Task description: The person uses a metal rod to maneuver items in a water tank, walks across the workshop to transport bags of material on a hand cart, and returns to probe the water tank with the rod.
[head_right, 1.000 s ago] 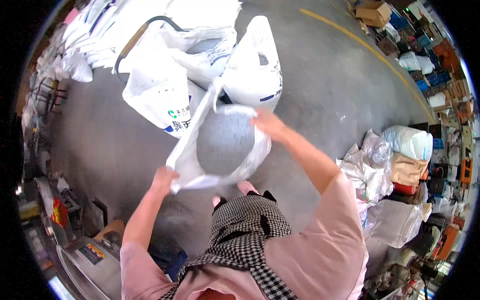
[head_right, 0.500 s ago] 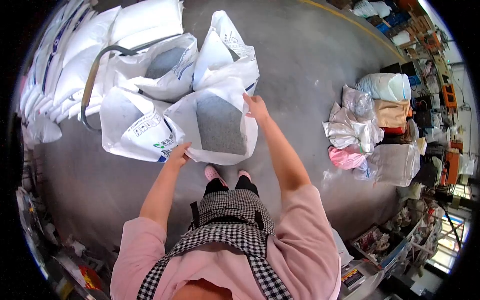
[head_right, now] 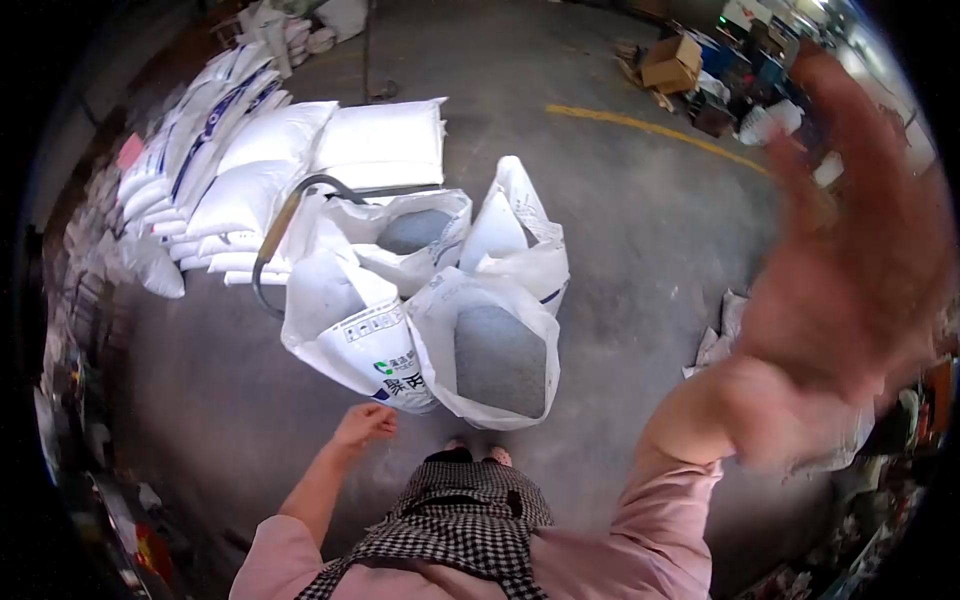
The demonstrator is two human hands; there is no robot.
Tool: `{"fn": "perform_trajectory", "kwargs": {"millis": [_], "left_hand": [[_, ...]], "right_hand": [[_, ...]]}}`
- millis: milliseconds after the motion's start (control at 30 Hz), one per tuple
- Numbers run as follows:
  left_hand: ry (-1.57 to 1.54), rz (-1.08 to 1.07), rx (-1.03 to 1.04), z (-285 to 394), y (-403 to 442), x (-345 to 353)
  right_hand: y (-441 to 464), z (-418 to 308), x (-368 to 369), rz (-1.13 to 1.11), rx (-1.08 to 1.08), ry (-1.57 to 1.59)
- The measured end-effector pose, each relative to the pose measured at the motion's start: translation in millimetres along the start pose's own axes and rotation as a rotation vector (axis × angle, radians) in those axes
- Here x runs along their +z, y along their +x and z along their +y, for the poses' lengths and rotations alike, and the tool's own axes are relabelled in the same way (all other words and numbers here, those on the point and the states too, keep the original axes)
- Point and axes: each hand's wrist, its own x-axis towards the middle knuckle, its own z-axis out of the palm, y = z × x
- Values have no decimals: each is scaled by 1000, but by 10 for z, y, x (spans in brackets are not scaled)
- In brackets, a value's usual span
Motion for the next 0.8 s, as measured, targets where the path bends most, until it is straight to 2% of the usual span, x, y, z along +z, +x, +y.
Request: {"fn": "perform_trajectory", "kwargs": {"millis": [33, 100, 300, 533, 700, 800], "left_hand": [[-18, 19, 8, 109, -144, -76], [9, 93, 183, 372, -435, -320], [17, 287, 419, 645, -1255, -1357], [22, 501, 477, 527, -2046, -2924], [238, 565, 762, 1293, -2559, -3866], [269, 517, 832, 1732, -2583, -4189]], "right_hand": [[292, -94, -47, -71, -113, -67], [695, -210, 32, -126, -194, -179], [1376, -144, 1100, -135, -152, -207], [2071, -159, 2728, -121, -68, -157], [2463, -150, 3500, -112, -11, -167], [2593, -99, 3787, -112, 27, -198]]}}
